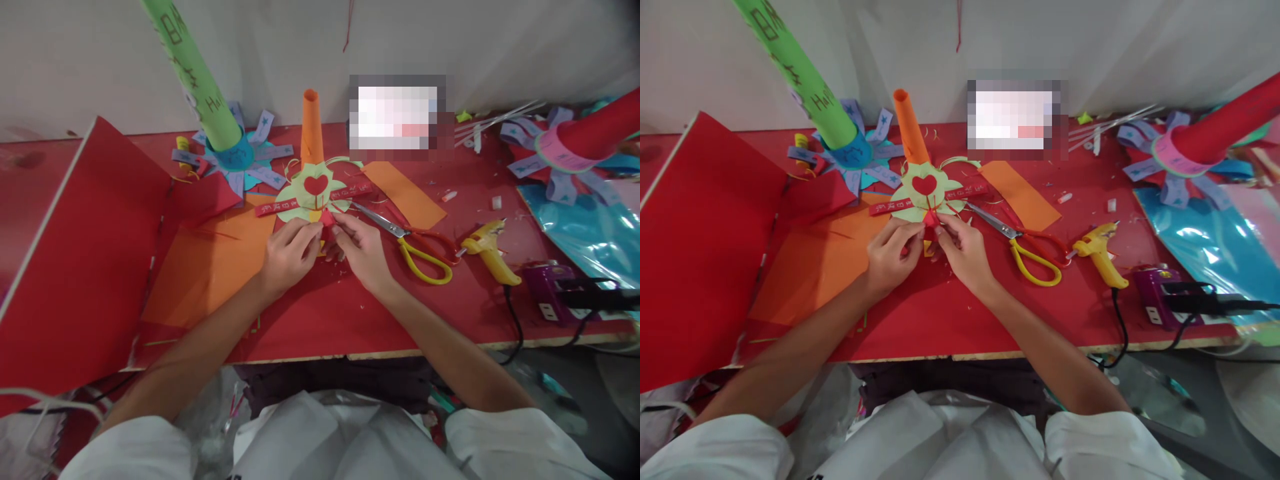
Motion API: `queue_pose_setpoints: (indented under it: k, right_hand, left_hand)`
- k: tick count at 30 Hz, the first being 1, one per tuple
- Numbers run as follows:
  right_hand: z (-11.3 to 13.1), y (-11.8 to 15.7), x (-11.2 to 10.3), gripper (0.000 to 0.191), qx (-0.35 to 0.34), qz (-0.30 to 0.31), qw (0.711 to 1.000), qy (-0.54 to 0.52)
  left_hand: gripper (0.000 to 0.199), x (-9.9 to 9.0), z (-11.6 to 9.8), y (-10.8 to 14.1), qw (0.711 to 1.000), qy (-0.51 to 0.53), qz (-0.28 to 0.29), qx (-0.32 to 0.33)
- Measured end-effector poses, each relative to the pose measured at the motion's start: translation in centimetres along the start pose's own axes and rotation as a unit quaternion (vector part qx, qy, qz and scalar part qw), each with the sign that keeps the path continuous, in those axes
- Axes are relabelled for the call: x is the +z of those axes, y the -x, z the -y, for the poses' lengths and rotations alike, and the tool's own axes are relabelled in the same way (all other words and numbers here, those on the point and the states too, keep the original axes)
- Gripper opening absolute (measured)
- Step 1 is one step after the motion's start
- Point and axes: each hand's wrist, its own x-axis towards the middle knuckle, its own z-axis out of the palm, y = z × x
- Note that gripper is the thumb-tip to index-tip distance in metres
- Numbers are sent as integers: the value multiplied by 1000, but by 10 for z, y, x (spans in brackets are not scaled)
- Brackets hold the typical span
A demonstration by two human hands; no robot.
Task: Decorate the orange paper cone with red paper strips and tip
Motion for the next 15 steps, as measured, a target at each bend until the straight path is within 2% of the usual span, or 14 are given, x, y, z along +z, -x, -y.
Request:
queue_pose_setpoints:
  k: [5,15]
  right_hand:
    - [-1,1,0,47,-5,6,1000,-6]
    - [-1,1,-1,46,-9,11,1000,5]
  left_hand:
    - [18,-1,-1,-2,1000,-7,-11,21]
    - [2,0,-2,-4,999,9,0,-34]
